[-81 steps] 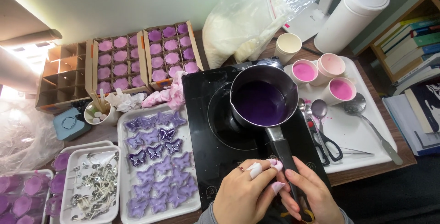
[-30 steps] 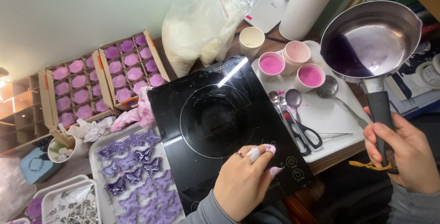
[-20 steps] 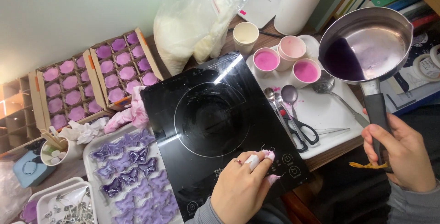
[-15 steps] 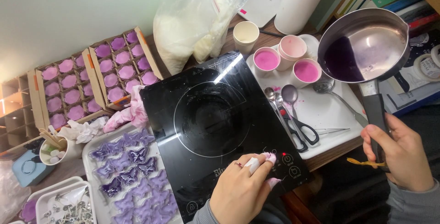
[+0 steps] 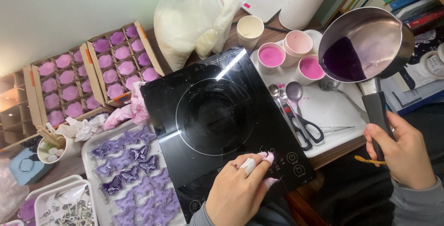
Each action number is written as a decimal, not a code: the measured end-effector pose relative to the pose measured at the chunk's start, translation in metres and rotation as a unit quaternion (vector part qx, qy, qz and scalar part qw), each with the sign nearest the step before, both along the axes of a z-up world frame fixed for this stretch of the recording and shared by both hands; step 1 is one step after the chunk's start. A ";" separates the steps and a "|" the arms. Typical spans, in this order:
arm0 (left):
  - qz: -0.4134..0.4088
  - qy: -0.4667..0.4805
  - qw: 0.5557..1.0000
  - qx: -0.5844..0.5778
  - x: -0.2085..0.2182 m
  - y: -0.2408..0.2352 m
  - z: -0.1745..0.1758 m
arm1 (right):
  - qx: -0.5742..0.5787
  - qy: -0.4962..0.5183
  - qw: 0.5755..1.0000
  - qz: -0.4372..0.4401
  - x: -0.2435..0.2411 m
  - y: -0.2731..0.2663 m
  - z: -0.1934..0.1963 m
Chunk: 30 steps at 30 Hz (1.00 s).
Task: The person stirs purple melted wax in a saucepan on a portable induction cooker, then pours the wax into paper cups, refilling one cup. They then open a large white jar of white wax granules and spoon several scoops of the granules into the saucepan before closing the jar.
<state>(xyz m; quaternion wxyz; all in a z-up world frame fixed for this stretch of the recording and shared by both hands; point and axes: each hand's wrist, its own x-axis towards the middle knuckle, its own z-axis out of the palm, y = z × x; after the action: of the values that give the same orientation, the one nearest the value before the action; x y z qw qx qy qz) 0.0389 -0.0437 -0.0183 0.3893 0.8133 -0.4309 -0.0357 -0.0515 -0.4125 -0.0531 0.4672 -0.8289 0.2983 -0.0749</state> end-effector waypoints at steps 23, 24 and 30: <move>-0.034 -0.020 0.999 0.001 -0.007 -0.006 -0.027 | 0.027 0.041 0.998 -0.051 0.024 0.031 0.036; -0.040 -0.023 0.999 0.001 -0.007 -0.005 -0.033 | 0.035 0.043 0.997 -0.053 0.024 0.029 0.034; -0.055 -0.010 0.998 0.040 -0.002 -0.011 -0.052 | 0.051 0.078 0.993 -0.067 0.026 0.023 0.034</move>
<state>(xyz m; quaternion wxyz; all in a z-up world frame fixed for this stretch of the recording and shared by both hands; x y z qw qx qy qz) 0.0366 -0.0550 -0.0705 0.3498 0.8036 -0.4769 -0.0659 -0.0257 -0.3897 -0.0195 0.4778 -0.7855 0.3924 -0.0262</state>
